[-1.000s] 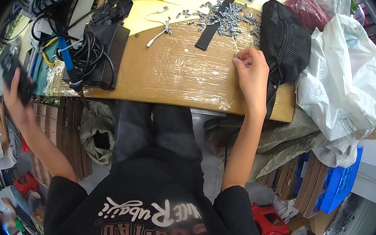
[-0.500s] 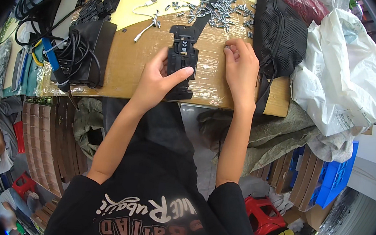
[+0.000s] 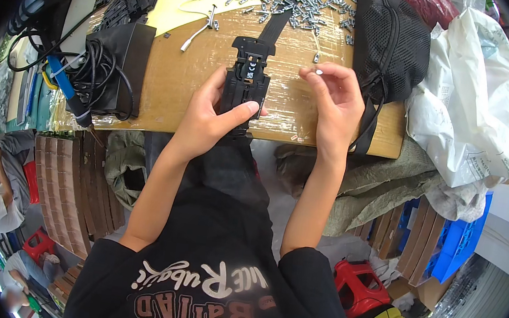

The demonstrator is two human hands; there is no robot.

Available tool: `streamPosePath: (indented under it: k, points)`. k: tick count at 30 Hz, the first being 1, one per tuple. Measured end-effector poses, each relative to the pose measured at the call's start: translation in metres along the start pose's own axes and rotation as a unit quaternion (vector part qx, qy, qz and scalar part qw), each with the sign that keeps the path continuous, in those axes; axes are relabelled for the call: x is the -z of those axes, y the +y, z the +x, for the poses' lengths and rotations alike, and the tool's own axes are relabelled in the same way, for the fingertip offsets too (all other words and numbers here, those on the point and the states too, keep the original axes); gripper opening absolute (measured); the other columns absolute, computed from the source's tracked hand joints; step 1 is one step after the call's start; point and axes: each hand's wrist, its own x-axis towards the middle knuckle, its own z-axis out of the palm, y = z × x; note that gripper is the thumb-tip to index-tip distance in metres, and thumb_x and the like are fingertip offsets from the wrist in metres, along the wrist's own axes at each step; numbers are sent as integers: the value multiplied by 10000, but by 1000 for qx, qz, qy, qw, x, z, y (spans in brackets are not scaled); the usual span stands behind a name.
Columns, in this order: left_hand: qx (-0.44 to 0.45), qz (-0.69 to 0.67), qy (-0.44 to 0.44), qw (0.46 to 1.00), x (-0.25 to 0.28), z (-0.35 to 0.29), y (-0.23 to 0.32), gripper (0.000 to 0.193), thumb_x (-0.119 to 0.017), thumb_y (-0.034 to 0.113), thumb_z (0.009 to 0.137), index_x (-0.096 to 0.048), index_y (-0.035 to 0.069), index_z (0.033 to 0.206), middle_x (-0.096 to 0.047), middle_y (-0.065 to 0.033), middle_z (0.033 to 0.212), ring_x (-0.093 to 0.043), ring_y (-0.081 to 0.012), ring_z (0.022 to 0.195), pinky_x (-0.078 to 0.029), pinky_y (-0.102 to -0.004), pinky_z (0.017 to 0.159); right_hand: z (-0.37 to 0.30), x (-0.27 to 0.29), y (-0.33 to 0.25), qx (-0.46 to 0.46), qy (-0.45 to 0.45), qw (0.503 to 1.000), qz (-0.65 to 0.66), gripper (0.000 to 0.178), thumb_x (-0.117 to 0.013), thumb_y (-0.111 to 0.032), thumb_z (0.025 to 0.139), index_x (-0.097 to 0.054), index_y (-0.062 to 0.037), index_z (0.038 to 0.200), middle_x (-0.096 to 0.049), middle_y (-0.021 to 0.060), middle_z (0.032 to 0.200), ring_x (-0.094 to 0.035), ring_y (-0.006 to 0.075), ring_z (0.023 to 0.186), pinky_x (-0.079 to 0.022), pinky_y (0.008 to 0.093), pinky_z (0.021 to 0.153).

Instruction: The recorder is assembling small black plastic housing components by inserting small metallic fasteners or pins.

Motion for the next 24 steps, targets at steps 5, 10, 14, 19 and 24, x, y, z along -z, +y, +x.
streamPosePath:
  k: [5, 10, 14, 19, 24]
  points:
    - [15, 9, -23, 1000, -3, 0, 2, 241, -598, 63, 749, -443, -17, 915, -587, -84, 770, -572, -104, 708, -450, -243, 601, -5, -8, -2, 30, -49, 995, 77, 111, -538, 37, 805, -512, 27, 912, -575, 109, 848, -602, 211, 814, -487, 316, 777]
    - [25, 35, -30, 999, -2, 1, 3, 227, -604, 64, 736, -437, -10, 872, -573, -72, 748, -553, -98, 670, -438, -250, 572, -5, -5, -1, -6, -75, 992, 99, 105, -543, 46, 795, -522, 25, 896, -600, 126, 829, -613, 202, 770, -499, 301, 728]
    - [30, 54, -36, 997, -1, 0, 3, 240, -613, 71, 728, -435, -5, 870, -563, -71, 726, -520, -92, 632, -424, -251, 550, -5, -3, 2, -10, -45, 991, 129, 146, -570, 52, 773, -531, 30, 912, -599, 121, 816, -608, 190, 739, -497, 287, 706]
    - [26, 58, -37, 997, -1, 1, 2, 243, -618, 73, 724, -437, -2, 868, -563, -73, 715, -519, -91, 629, -423, -252, 542, -3, 2, 9, 31, -55, 989, 137, 172, -598, 57, 751, -550, 38, 916, -590, 117, 841, -591, 165, 729, -484, 253, 678]
    - [31, 83, -46, 995, 0, 1, 8, 237, -622, 82, 735, -459, -10, 880, -570, -73, 685, -528, -93, 598, -421, -257, 518, 0, -6, -8, 89, -77, 992, 34, 124, -575, 91, 752, -606, 53, 866, -582, 106, 853, -580, 164, 747, -477, 241, 681]
